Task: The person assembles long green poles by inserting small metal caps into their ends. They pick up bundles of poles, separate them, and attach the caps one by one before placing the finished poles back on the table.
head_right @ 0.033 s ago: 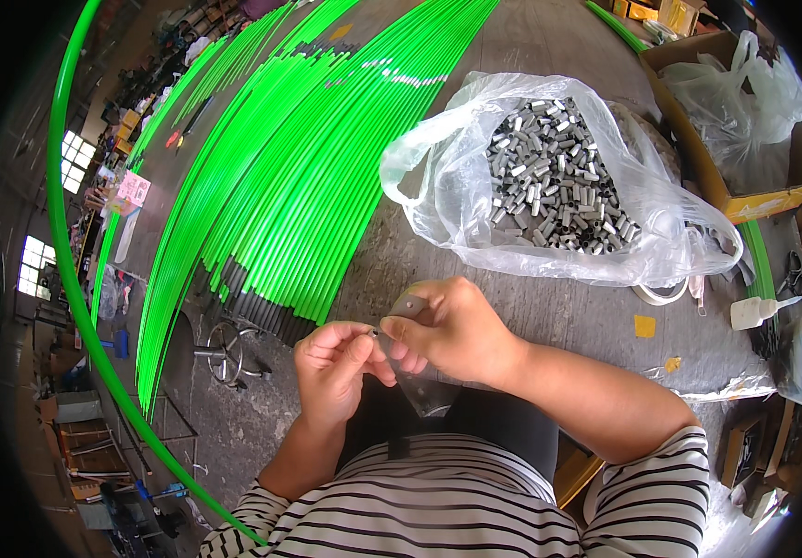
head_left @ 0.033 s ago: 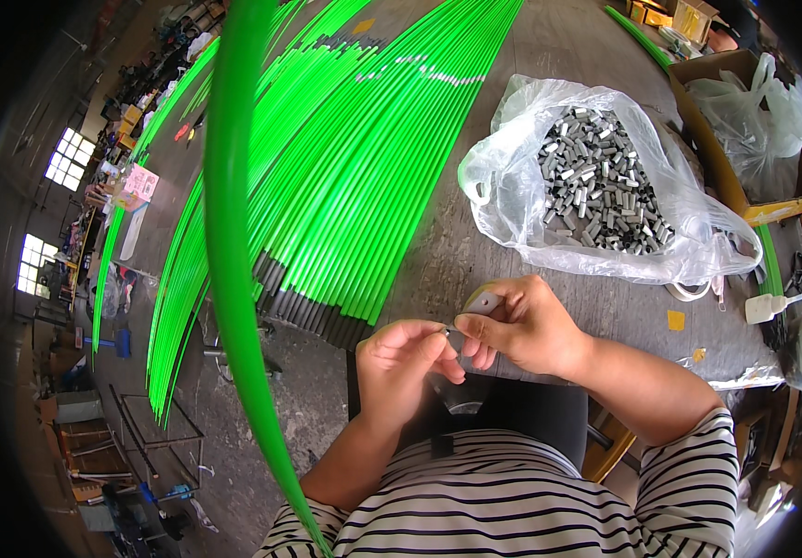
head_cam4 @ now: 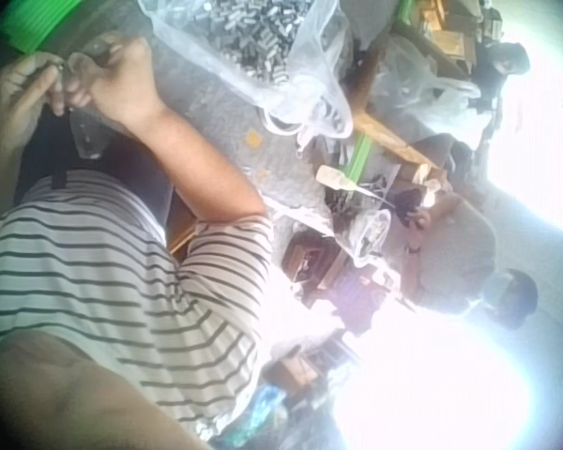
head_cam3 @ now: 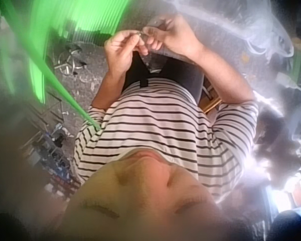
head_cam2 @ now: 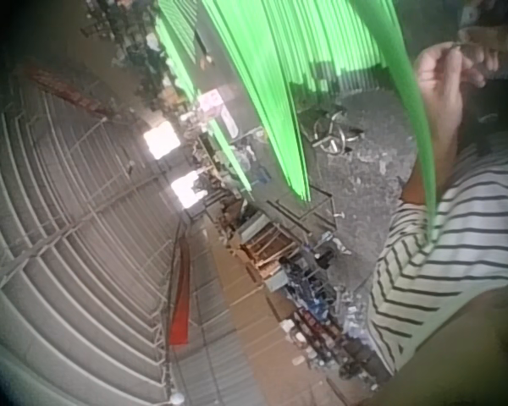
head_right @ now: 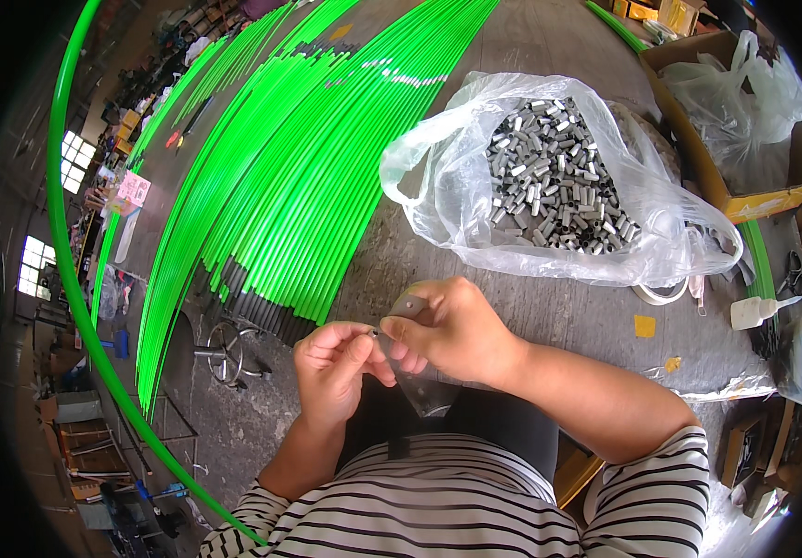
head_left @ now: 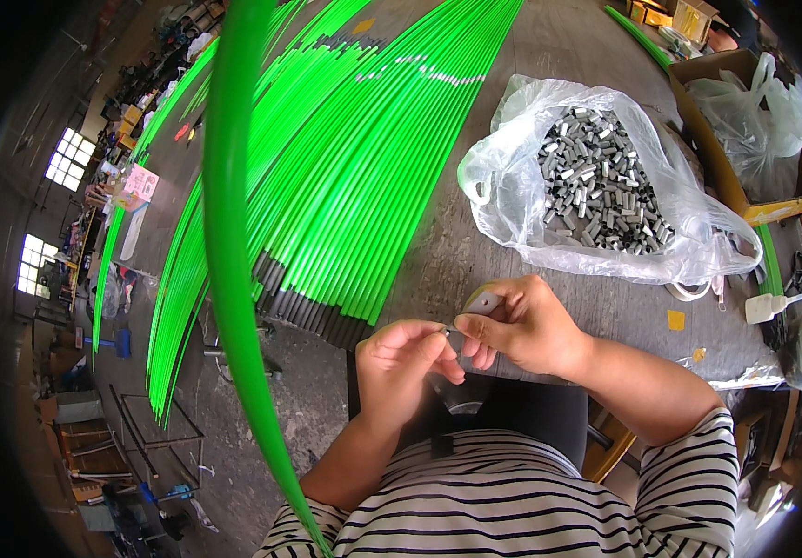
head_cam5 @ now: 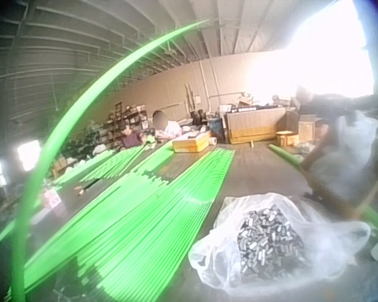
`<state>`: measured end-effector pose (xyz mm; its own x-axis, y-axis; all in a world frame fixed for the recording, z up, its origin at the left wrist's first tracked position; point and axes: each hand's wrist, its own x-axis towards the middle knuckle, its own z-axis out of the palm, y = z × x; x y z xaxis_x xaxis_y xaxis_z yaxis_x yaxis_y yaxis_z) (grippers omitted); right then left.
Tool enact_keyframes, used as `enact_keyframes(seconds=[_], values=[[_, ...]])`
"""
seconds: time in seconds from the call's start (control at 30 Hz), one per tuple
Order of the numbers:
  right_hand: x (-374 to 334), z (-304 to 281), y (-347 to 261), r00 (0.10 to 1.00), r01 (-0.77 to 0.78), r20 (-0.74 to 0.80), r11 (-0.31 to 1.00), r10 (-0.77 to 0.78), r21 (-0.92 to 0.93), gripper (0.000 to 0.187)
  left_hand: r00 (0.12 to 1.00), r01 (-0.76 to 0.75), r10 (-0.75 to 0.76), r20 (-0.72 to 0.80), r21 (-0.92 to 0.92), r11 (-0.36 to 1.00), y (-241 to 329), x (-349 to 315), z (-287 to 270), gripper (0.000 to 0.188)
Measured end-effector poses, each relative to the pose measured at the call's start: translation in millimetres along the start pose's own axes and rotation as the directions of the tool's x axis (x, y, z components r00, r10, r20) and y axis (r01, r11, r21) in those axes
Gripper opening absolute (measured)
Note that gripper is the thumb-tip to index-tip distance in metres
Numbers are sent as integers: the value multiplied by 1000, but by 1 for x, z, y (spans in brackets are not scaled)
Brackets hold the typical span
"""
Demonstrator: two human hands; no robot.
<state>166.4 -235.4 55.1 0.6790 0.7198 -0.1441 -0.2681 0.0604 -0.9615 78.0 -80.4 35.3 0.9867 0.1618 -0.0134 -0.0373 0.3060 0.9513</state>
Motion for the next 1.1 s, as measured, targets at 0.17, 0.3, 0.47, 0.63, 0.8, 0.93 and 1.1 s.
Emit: enact_keyframes(seconds=[0.17, 0.3, 0.47, 0.63, 0.8, 0.93, 1.1], values=[[-1, 0, 0, 1000, 3, 7, 1000, -3, -4, 10, 999, -47, 47, -7, 80, 996, 1, -1, 2, 15], [-1, 1, 0, 1000, 14, -3, 1000, -14, 6, 15, 998, -59, 60, -1, 114, 992, 2, -1, 3, 16], [-2, 2, -1, 1000, 15, -4, 1000, -15, -6, 15, 997, -72, 69, 20, 198, 977, 3, -1, 1, 18], [-2, 3, 0, 1000, 28, 12, 1000, -28, -11, 15, 998, -44, 25, 65, 314, 948, 6, 0, 0, 23], [-3, 1, 3, 997, 77, 33, 997, -76, -13, 13, 965, 200, -217, 150, 122, 972, 13, 5, -6, 27], [-2, -2, 2, 996, 85, 35, 994, -88, 71, 9, 994, 80, -84, 65, 67, 995, 9, 2, 2, 25], [-2, 0, -1, 997, 56, 44, 994, -61, 95, 10, 997, -57, 53, 52, 76, 995, 5, 3, -2, 12]])
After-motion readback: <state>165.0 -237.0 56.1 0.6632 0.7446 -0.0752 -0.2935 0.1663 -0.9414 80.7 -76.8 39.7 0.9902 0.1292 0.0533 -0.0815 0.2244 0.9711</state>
